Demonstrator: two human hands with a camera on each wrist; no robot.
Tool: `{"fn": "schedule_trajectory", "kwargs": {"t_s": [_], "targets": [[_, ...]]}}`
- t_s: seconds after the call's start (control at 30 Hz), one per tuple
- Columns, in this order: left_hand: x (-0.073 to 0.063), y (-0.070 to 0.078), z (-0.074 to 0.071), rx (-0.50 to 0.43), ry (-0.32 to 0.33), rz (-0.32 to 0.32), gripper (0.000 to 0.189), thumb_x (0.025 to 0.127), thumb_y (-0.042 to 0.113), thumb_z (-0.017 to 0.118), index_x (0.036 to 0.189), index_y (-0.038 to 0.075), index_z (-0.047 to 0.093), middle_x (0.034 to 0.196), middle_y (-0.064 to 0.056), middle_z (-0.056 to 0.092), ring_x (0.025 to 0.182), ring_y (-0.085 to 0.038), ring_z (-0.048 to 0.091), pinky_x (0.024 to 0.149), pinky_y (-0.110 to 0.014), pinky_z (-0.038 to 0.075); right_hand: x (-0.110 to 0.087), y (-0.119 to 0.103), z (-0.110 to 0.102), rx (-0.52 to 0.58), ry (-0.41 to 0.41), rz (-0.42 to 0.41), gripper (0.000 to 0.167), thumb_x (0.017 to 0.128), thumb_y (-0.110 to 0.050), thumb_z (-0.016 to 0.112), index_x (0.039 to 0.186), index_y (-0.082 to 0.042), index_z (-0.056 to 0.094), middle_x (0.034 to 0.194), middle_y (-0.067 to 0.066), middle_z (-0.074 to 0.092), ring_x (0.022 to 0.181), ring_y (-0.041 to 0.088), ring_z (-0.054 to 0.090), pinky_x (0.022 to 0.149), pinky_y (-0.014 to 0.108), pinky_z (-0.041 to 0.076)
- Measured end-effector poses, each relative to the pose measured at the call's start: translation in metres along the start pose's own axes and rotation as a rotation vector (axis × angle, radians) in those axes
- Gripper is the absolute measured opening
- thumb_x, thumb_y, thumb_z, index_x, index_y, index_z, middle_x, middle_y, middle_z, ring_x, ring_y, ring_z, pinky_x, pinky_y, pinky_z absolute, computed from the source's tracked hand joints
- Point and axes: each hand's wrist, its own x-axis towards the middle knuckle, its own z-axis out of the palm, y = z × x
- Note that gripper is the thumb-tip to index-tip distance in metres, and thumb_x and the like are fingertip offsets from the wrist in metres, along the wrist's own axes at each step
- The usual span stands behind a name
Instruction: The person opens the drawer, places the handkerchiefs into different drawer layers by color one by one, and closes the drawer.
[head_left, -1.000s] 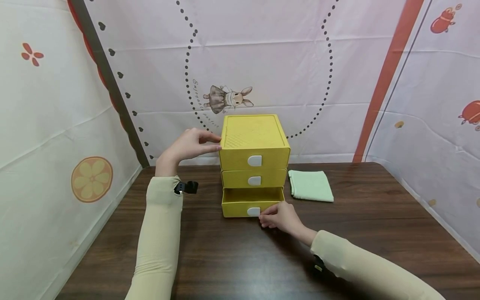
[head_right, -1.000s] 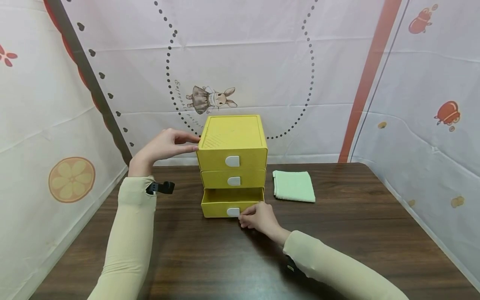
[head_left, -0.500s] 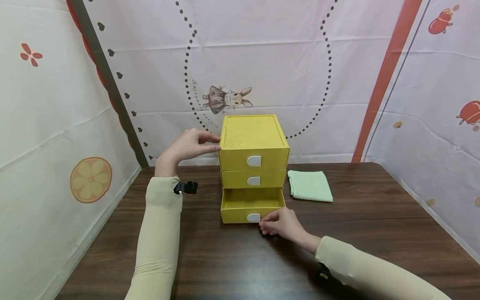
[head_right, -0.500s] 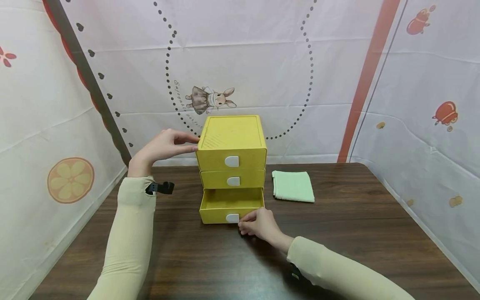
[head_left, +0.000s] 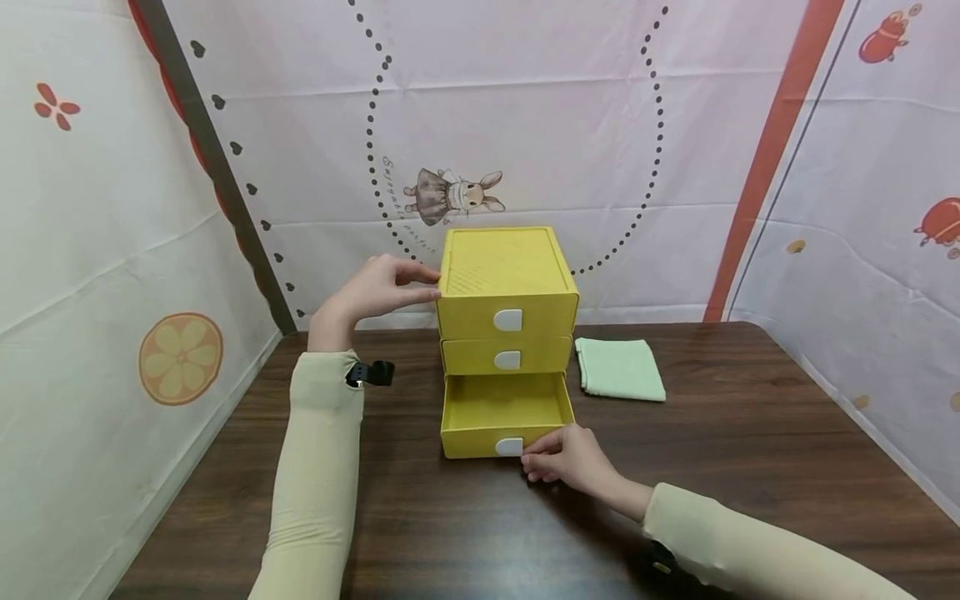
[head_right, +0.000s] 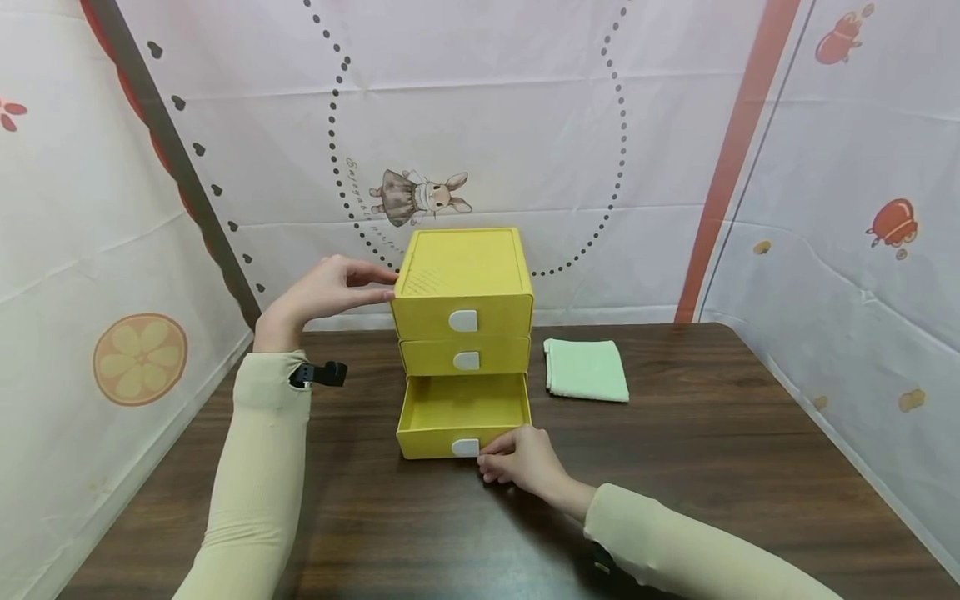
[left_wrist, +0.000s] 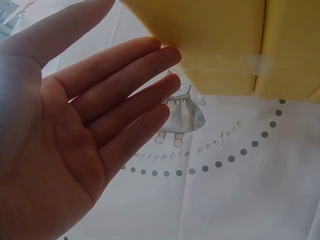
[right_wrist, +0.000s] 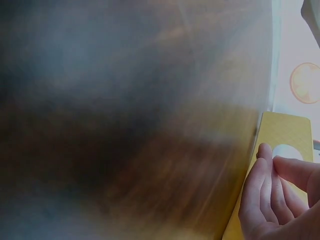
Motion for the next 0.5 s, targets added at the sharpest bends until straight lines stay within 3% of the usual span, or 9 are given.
{"fn": "schedule_trajectory", "kwargs": {"t_s": [0.5], "targets": [[-0.001,-0.001,-0.001,-0.007,-0.001,-0.003,0.044,0.084,0.048,0.068,0.117,0.019,0.068,0.116,-0.001,0.068,0.105,-0.016,0.063,0.09,-0.04,0.05,-0.014,-0.001,0.001,0.054,-0.046,0.02,0.018,0.086,-0.017,0.07,0.096,-0.003,0.075,0.08,0.01,0.074,0.067,0.019,0.071,0.057,0.032,0.057]]}}
